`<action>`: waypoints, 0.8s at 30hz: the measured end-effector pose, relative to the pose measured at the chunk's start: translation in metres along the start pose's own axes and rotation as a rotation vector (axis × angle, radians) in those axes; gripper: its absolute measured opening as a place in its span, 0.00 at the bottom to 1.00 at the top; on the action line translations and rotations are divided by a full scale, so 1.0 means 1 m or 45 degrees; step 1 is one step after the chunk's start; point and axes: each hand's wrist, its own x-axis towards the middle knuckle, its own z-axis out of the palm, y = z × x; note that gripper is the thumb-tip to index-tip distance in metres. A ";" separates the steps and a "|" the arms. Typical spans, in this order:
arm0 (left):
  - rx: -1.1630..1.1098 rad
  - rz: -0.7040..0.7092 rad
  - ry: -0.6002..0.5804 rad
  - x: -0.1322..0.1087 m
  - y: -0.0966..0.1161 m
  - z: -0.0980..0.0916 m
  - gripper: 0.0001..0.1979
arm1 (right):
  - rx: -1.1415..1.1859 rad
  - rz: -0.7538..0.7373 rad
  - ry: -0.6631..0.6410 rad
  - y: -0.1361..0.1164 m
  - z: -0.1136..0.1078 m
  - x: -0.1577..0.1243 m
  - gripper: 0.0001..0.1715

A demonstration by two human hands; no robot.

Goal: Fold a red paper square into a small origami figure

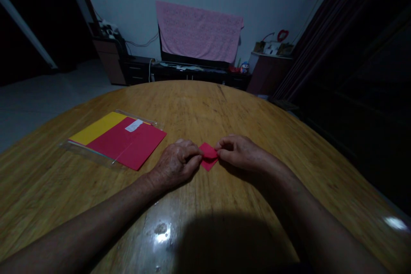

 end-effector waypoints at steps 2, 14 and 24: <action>0.002 -0.027 0.002 0.000 0.000 0.000 0.09 | -0.080 -0.175 0.023 -0.001 -0.001 -0.002 0.09; -0.128 -0.231 -0.099 0.010 -0.006 -0.002 0.10 | -0.023 -0.129 -0.071 -0.005 0.008 -0.004 0.13; -0.827 -0.843 0.145 0.017 -0.023 -0.006 0.12 | -0.163 -0.074 -0.019 -0.009 0.012 0.004 0.11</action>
